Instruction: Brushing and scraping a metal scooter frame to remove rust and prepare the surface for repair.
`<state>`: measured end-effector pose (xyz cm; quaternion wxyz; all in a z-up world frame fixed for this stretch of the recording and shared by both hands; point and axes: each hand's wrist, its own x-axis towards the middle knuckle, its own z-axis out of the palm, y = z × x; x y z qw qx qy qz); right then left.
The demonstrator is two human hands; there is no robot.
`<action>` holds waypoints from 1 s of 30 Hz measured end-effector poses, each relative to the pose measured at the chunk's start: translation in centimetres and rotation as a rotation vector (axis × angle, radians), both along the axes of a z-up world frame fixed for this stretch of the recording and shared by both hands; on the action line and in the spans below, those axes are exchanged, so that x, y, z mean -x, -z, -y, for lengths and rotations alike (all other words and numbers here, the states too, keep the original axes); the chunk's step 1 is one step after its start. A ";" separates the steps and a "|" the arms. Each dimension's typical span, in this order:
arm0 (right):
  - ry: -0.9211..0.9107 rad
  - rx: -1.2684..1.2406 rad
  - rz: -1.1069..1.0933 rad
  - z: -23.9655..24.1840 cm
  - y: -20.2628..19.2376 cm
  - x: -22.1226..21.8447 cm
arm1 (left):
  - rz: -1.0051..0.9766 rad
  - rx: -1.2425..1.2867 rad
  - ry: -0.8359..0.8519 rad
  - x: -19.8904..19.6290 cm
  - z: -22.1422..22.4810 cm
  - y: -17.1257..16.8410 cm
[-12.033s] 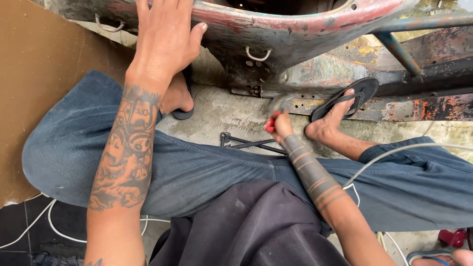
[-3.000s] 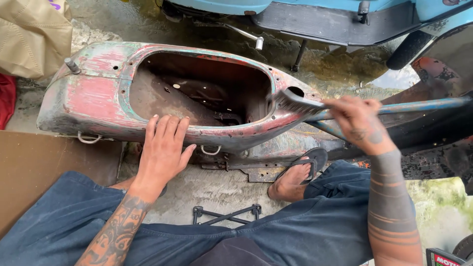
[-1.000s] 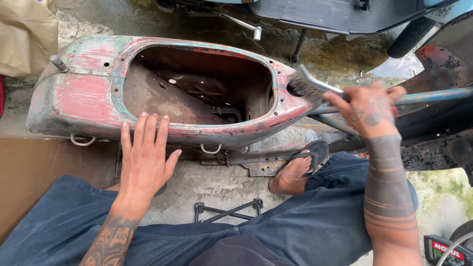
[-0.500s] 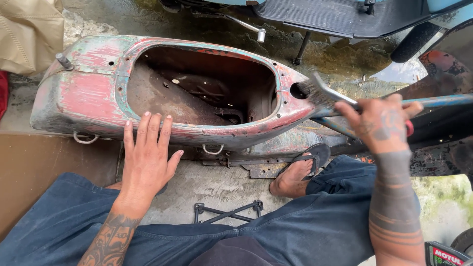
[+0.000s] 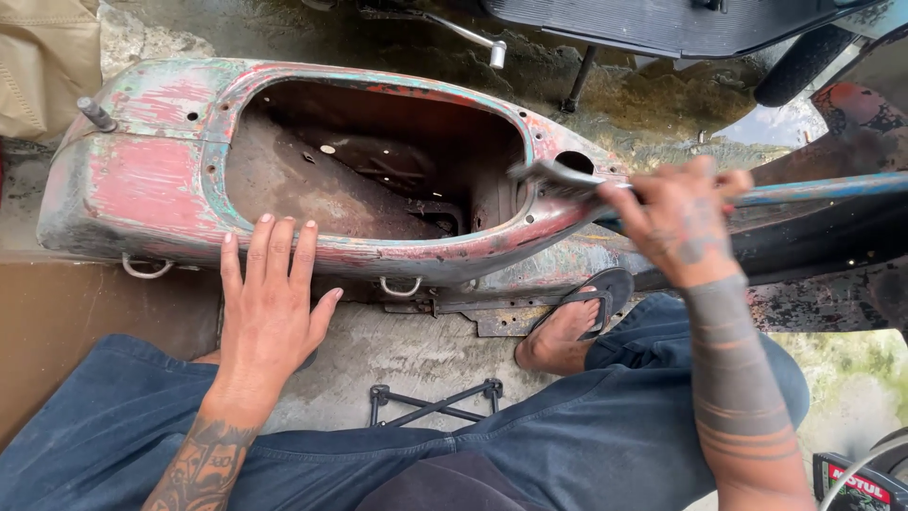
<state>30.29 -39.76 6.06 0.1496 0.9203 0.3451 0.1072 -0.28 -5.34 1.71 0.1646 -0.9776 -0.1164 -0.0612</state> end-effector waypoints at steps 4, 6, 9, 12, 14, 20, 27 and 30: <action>-0.049 -0.136 -0.368 -2.2 -0.8 -0.2 | -0.007 0.019 0.002 0.1 0.0 -0.1; 0.062 -0.124 -0.509 -1.3 -1.2 -1.4 | -0.001 0.035 0.002 0.0 -0.1 -0.2; 0.013 -0.008 -0.117 0.4 -0.4 -2.5 | -0.003 0.043 -0.003 0.2 -0.1 -0.3; -0.128 0.041 -0.014 -1.8 0.1 -1.1 | -0.004 0.022 -0.010 0.1 -0.1 0.0; -0.330 -0.209 -0.243 -4.5 0.1 0.9 | -0.008 0.021 -0.009 0.1 0.0 0.0; -0.122 -0.016 -0.230 -1.3 -0.3 -3.6 | -0.013 0.018 -0.004 0.1 -0.1 -0.1; -0.200 -0.094 -0.156 -3.0 1.5 -1.2 | -0.008 0.039 -0.012 0.1 -0.1 0.5; -0.398 -0.417 -0.296 -4.3 1.8 0.0 | 0.083 0.294 0.035 0.2 -0.2 1.0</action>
